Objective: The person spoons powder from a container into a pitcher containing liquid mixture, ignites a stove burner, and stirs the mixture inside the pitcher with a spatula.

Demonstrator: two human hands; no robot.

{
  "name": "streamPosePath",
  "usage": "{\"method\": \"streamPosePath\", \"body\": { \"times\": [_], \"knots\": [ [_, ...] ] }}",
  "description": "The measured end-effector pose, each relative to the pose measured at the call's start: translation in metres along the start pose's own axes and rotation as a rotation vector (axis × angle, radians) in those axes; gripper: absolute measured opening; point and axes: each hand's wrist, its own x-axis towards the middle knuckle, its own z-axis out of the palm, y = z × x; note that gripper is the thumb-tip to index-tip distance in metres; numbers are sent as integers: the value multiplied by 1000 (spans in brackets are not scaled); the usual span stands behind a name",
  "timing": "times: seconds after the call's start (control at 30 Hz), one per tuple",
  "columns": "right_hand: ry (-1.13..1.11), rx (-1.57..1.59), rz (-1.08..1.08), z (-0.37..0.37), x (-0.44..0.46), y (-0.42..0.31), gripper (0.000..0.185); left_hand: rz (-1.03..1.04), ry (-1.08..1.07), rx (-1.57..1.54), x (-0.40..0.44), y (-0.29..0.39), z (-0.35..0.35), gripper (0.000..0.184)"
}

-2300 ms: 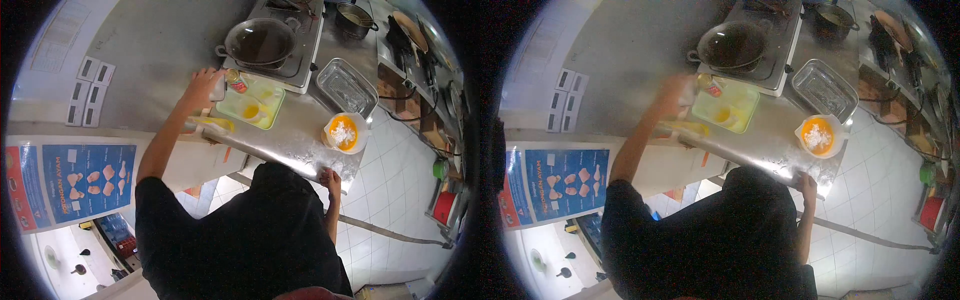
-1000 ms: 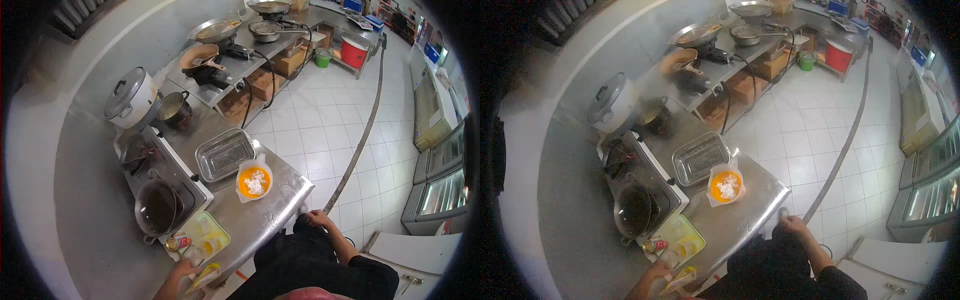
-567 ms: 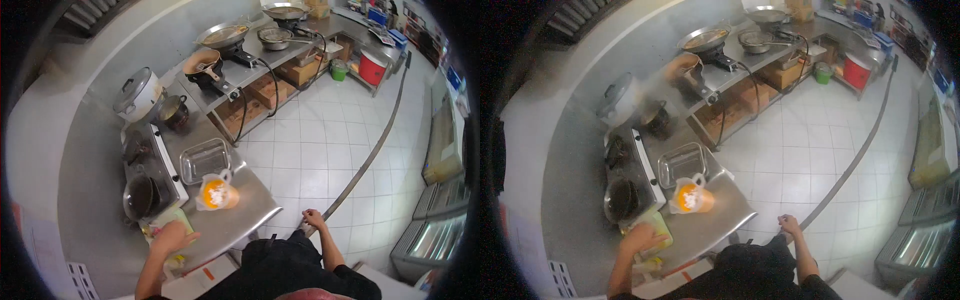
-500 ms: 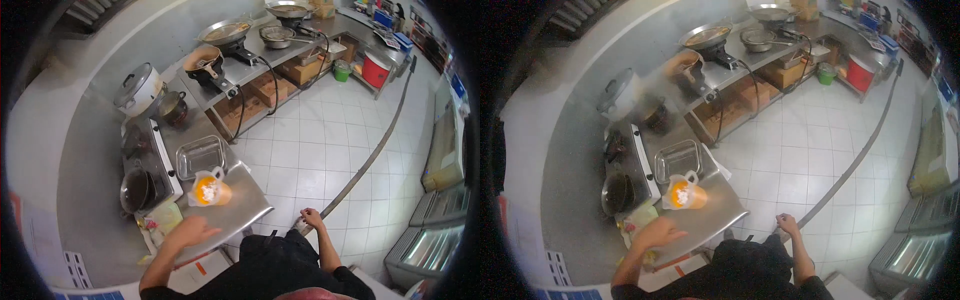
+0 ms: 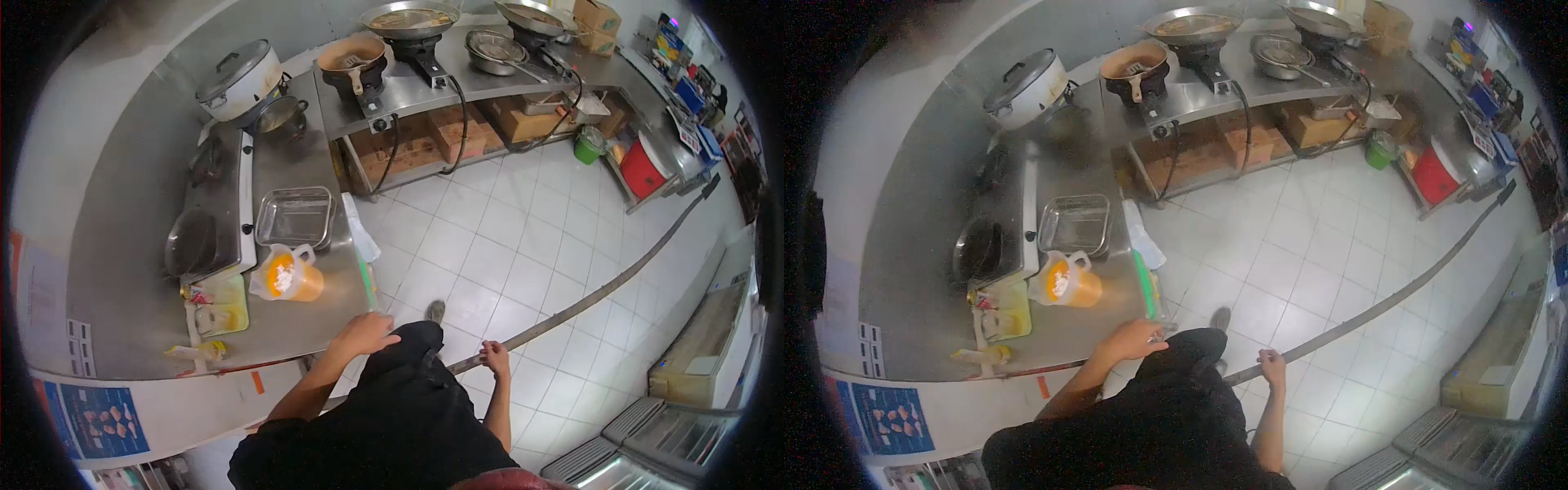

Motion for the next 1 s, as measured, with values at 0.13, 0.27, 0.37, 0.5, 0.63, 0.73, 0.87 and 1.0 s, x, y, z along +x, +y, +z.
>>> {"method": "streamPosePath", "body": {
  "times": [0.13, 0.27, 0.37, 0.5, 0.63, 0.73, 0.87, 1.0],
  "knots": [
    [-57, -87, -22, -22, 49, -45, 36, -52, -34, 4, 67, -8, -5, 45],
    [-19, -87, 9, -49, 110, -82, 36, -93, -130, -20, 183, -38, 5, 45],
    [-21, -174, 31, -73, 164, -118, 36, -133, -138, -8, 260, -38, -13, 43],
    [-37, -121, 7, -85, 239, -183, 35, -98, 199, -320, 374, -77, -52, 39],
    [-99, -203, -68, -83, 308, -245, 36, -389, 686, -512, 458, -152, -106, 32],
    [-175, -263, -66, -72, 347, -303, 34, -574, 987, -457, 522, -216, -160, 40],
    [-252, -291, -88, -58, 412, -364, 35, -751, 1285, -475, 585, -259, -223, 50],
    [-272, -313, -40, -43, 496, -415, 39, -842, 1412, -367, 606, -250, -226, 53]
  ]
}}
